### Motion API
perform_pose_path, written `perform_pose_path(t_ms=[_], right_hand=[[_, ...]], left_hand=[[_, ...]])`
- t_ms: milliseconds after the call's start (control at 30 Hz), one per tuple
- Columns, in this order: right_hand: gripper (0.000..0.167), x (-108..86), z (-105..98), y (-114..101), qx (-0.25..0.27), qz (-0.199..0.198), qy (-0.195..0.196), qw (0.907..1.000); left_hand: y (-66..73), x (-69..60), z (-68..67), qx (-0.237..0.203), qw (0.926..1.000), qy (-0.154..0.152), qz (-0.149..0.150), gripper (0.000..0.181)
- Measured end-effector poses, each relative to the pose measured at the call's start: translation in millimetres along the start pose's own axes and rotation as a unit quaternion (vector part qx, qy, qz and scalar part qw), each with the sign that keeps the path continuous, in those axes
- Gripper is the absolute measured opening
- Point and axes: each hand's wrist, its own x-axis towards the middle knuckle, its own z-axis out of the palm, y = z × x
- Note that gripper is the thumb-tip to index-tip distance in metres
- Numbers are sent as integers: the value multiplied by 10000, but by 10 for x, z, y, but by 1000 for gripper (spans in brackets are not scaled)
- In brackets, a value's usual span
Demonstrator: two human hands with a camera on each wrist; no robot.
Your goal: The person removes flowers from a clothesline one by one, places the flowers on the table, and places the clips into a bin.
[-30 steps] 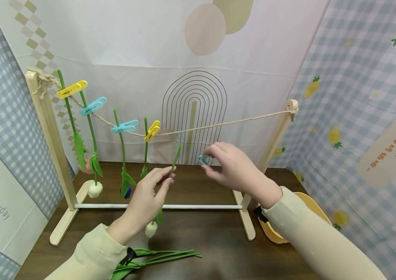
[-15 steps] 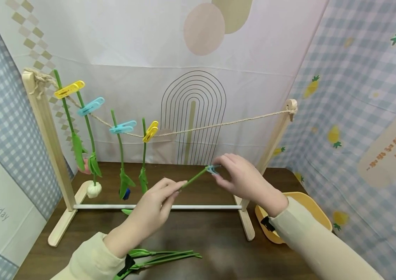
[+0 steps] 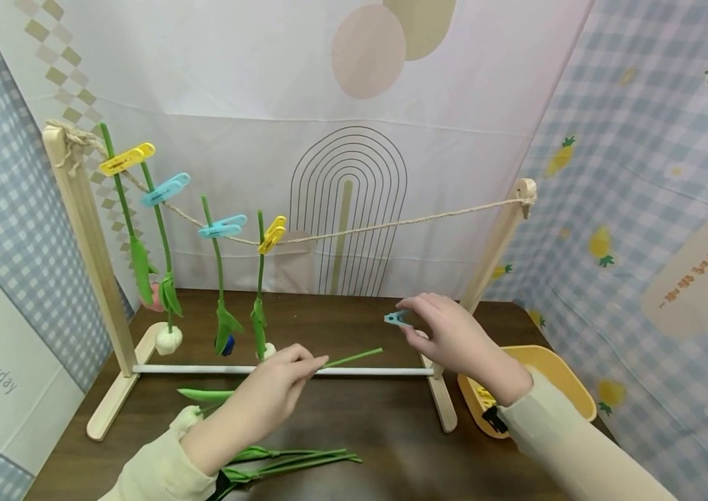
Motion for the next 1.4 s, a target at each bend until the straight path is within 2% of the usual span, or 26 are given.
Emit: perform_pose_path(t_ms=[233,433,600,767,900,1067,1233,1400], right_hand=[[26,-308,71,158,29,272,132,9995],[25,-591,123,274,276,879,16,9957],[20,-852,186,351,484,1549,-96,9867],[21,-1138,231,478,531,2364,-282,9698],[22,-1348,236,629,504,2672,-353,9617],[19,-1552,270,813,607,2796,-358,9575],[19,-1668,316,920,604,2876,-428,9549],[19,-1723,343,980,720,3096,-590,9463]], left_hand=[[-29,-146,69,78,9974,-669,-238,32],[-64,-261,136,93,9885,-1399,-562,31],[-102,-333,238,493,9797,-1874,-510,37],[-125,-412,360,1006,9675,-2280,-431,38],[-140,-487,451,1258,9617,-2418,-304,34],[-145,-556,537,1266,9613,-2437,-209,28],[-162,-593,585,1057,9612,-2532,-294,24],[-187,-626,638,1019,9619,-2519,-312,26]])
